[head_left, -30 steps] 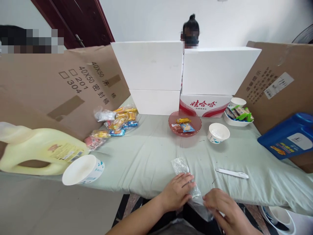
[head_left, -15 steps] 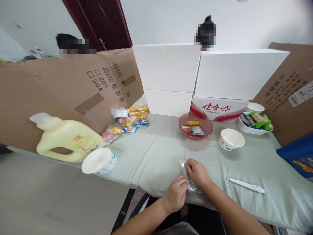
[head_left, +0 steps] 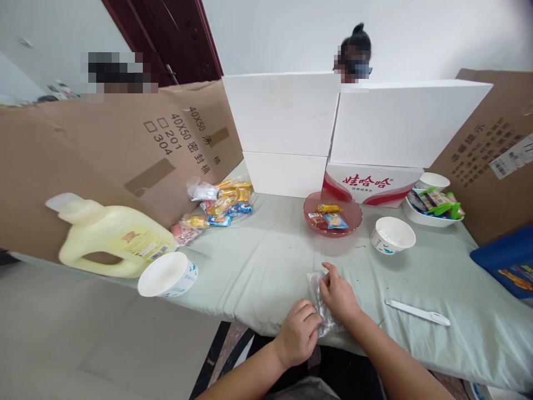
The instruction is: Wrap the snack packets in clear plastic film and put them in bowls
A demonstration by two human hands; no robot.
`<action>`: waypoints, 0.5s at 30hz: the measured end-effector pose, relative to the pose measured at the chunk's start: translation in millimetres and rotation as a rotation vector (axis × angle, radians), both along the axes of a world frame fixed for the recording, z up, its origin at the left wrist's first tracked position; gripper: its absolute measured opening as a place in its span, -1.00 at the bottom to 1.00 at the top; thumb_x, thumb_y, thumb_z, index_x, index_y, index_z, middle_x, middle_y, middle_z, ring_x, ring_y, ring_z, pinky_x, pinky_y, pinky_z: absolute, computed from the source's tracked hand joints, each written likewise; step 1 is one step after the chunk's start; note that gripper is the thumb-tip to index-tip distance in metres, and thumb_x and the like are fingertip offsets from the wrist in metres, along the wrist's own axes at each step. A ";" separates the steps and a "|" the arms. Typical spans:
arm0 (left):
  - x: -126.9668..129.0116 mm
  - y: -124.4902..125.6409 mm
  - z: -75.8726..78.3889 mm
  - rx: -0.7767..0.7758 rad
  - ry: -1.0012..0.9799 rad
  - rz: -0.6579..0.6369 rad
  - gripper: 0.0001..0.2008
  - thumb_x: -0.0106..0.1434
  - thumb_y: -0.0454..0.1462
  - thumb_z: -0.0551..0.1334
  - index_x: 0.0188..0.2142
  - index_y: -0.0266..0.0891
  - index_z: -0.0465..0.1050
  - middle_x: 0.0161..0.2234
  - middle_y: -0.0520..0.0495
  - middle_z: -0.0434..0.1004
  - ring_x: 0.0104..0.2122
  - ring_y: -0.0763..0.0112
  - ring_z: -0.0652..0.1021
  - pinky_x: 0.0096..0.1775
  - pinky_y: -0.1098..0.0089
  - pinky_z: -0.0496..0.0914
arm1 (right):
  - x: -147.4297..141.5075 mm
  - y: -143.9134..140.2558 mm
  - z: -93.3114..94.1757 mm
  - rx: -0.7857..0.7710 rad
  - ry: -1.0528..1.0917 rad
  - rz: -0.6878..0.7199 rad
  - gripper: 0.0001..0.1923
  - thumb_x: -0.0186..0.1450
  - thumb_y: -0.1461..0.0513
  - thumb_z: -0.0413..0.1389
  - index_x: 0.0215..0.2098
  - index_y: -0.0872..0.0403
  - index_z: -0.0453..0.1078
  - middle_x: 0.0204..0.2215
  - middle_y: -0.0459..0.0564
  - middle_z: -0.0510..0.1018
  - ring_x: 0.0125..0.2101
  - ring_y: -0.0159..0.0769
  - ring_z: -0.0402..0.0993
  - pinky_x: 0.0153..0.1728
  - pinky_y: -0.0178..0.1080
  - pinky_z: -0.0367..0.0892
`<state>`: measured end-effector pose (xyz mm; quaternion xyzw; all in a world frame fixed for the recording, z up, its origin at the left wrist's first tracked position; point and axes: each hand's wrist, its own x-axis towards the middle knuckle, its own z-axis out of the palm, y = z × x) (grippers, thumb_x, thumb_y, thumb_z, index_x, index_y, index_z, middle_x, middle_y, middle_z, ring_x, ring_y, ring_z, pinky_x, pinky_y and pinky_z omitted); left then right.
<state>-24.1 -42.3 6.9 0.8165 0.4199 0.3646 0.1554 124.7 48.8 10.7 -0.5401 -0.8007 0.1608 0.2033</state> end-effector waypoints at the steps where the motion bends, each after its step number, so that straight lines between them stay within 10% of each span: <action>1: 0.3 0.0 -0.6 -0.001 0.006 0.004 -0.75 0.14 -0.48 0.02 -0.28 -0.27 0.40 -0.37 -0.13 0.39 -0.25 0.23 0.40 -0.17 0.17 0.42 | 0.5 -0.4 0.4 0.016 -0.007 -0.004 -0.58 0.32 0.27 -0.13 0.13 0.19 0.14 -0.36 0.01 0.57 -0.39 -0.27 0.53 -0.39 -0.28 0.33; 15: -1.7 23.0 21.2 0.069 0.043 0.145 -0.77 0.30 -0.38 0.01 -0.19 -0.25 0.42 -0.33 -0.14 0.44 -0.24 0.25 0.44 -0.18 0.20 0.40 | 2.2 -4.5 -5.0 0.130 -0.191 -0.020 -0.64 0.34 0.34 -0.13 0.08 0.14 0.26 -0.24 0.14 0.51 -0.25 -0.14 0.47 -0.30 -0.19 0.35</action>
